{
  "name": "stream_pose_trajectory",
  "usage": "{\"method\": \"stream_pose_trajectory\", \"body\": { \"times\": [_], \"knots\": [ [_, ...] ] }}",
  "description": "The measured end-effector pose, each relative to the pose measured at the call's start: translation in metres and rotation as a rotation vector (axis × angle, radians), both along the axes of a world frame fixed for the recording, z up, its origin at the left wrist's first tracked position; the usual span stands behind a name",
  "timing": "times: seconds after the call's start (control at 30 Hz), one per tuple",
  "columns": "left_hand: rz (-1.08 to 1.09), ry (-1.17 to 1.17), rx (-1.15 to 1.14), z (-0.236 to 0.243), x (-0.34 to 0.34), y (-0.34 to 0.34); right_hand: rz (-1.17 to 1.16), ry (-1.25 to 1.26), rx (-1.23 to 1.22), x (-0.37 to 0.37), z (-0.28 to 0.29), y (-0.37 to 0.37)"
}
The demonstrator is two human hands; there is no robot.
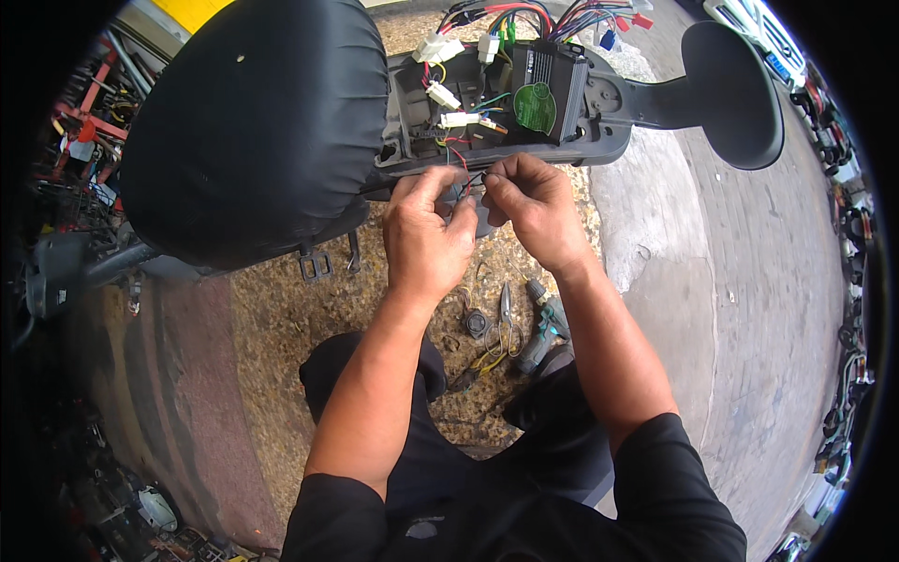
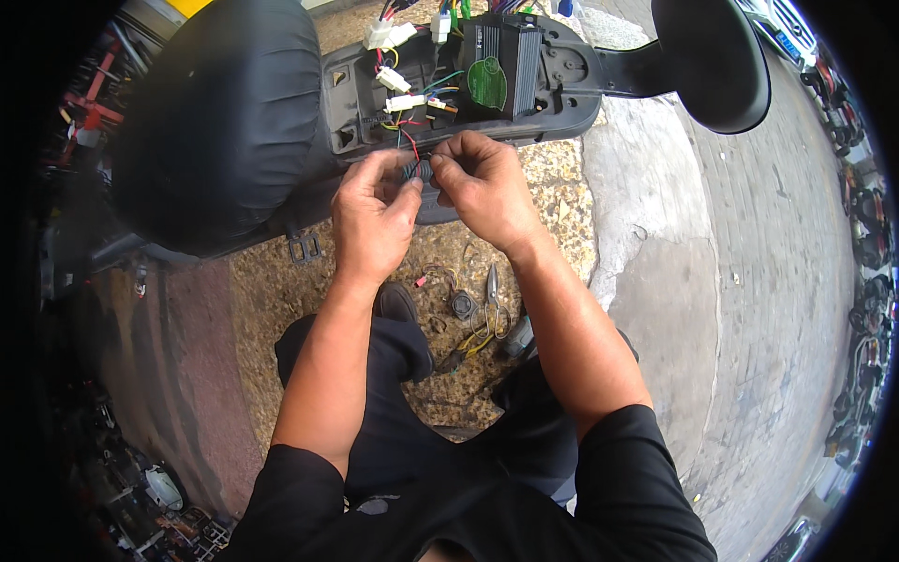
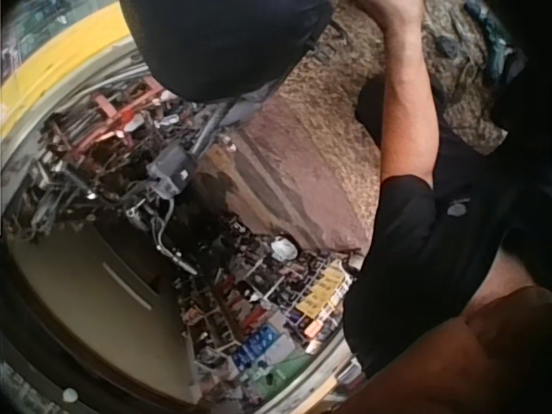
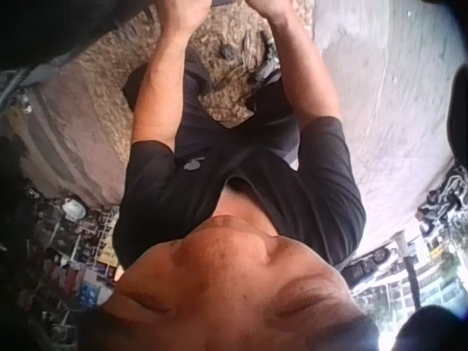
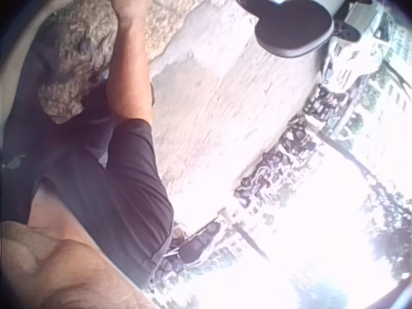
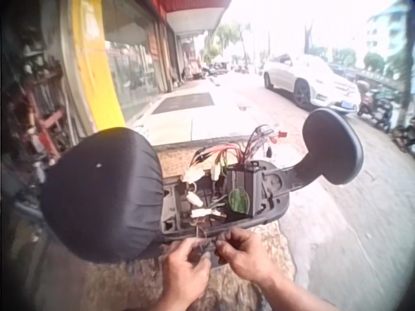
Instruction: The person repairs the wiring under the seat of an electric scooter. They use pliers to strip and twist wires, then wrap the connections with electrical tape. The work is performed in a workshop setting with tools and parts visible nearby.
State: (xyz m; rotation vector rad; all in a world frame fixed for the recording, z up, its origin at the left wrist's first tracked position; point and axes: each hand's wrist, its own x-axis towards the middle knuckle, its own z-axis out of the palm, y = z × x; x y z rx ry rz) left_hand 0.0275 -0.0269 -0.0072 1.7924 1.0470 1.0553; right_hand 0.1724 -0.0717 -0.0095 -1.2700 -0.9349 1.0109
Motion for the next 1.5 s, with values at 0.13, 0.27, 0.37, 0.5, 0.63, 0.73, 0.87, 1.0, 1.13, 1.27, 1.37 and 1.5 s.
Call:
{"method": "stream_pose_trajectory", "body": {
  "times": [0.13, 0.27, 0.37, 0.5, 0.63, 0.73, 0.87, 1.0, 1.13, 1.27, 1.37, 1.5],
  "knots": [
    [-0.022, 0.051, -0.078, 0.003, 0.0, 0.006, 0.019, 0.012, 0.052, 0.001, 0.004, 0.0],
    [-0.134, -0.134, -0.244, 0.002, 0.0, 0.01, 0.031, -0.009, 0.064, 0.003, 0.007, -0.002],
    [-0.176, -0.213, -0.319, -0.001, 0.001, 0.011, 0.034, -0.011, 0.087, 0.002, 0.008, -0.002],
    [-0.128, -0.175, -0.3, -0.003, -0.001, 0.014, 0.094, 0.049, 0.029, 0.005, 0.006, -0.008],
    [-0.129, -0.116, -0.311, 0.0, -0.006, 0.016, 0.391, -0.041, -0.213, 0.018, -0.015, -0.02],
    [-0.138, -0.123, -0.273, 0.005, -0.006, 0.019, 0.434, -0.495, -0.343, 0.022, -0.061, -0.022],
    [-0.167, 0.025, -0.136, 0.009, -0.008, 0.017, 0.27, -0.528, -0.782, 0.028, -0.159, -0.021],
    [-0.127, 0.096, -0.082, 0.009, -0.01, 0.013, -0.05, -0.528, -1.027, 0.015, -0.258, -0.055],
    [-0.12, -0.018, -0.08, 0.015, -0.009, 0.013, -0.013, -0.536, -1.237, -0.03, -0.323, -0.097],
    [-0.1, -0.08, -0.254, 0.022, -0.008, 0.003, 0.039, -0.447, -1.347, -0.06, -0.345, -0.124],
    [-0.099, -0.11, -0.215, 0.02, -0.003, 0.004, 0.059, -0.477, -1.367, -0.061, -0.343, -0.126],
    [-0.092, -0.092, -0.193, 0.018, 0.0, 0.005, 0.065, -0.485, -1.308, -0.053, -0.333, -0.123]
  ]
}}
